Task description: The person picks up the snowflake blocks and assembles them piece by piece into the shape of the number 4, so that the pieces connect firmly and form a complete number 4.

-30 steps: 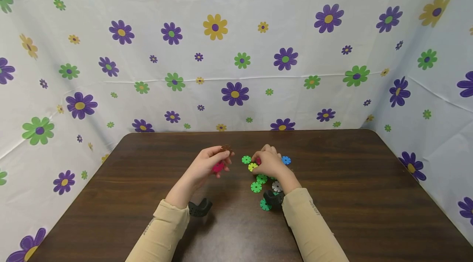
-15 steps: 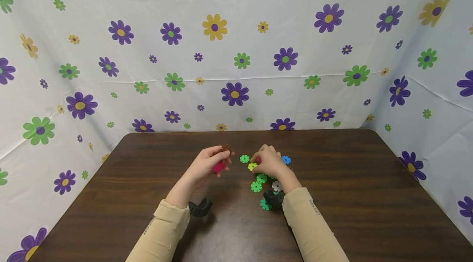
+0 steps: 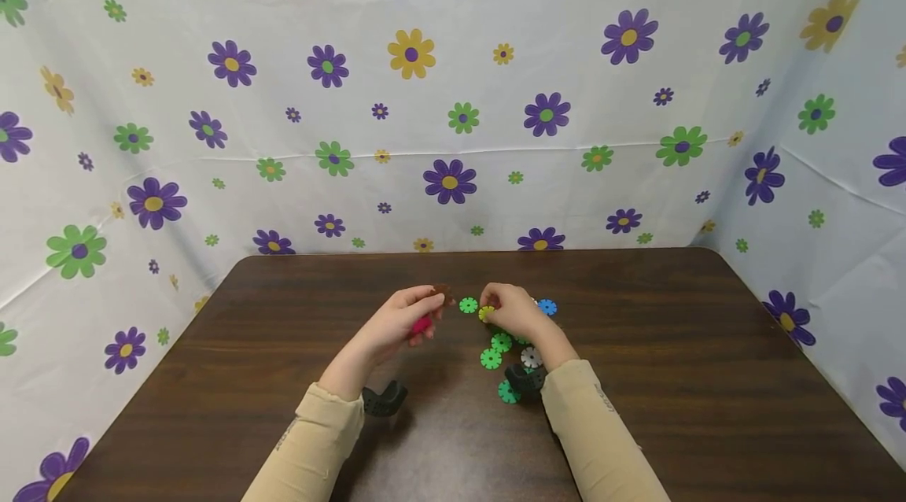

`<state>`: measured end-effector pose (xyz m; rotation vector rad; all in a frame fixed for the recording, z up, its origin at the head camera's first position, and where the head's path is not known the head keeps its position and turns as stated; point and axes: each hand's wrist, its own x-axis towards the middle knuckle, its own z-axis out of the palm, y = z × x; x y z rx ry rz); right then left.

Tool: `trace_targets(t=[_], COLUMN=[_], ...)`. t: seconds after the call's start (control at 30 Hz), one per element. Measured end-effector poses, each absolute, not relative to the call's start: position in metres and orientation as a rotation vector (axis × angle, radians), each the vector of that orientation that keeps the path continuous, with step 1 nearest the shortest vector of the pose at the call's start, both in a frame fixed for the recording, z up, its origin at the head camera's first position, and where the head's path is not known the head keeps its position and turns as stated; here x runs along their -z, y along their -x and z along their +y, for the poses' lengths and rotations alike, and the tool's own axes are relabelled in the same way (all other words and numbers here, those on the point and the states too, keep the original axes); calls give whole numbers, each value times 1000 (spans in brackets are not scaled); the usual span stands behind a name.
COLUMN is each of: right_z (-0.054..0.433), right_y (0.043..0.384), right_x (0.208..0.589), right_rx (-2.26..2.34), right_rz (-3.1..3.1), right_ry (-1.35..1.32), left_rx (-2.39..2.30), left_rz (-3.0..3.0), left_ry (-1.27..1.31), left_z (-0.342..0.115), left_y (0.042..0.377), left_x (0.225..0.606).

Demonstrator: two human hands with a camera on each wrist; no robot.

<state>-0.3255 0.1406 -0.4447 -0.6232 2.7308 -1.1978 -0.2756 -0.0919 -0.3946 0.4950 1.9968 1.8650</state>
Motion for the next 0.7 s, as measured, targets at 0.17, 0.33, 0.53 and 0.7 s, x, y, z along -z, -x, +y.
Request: trace_targets(t=[0.17, 0.33, 0.53, 0.7], right_z=[136, 130, 125, 120], right_y=[321, 314, 306, 301], right_x=[429, 411, 396, 390], right_rx=[1474, 1750, 1994, 2098], right_rz=[2617, 2467, 2325, 2242], right_ry=[617, 571, 549, 581], left_rx=[-1875, -1896, -1912, -1908], left_rz=[1998, 1968, 1930, 1915], left_ry=[-482, -465, -473, -497], left_z=[-91, -91, -91, -91], left_y=[275, 274, 273, 272], left_x=[395, 394, 395, 395])
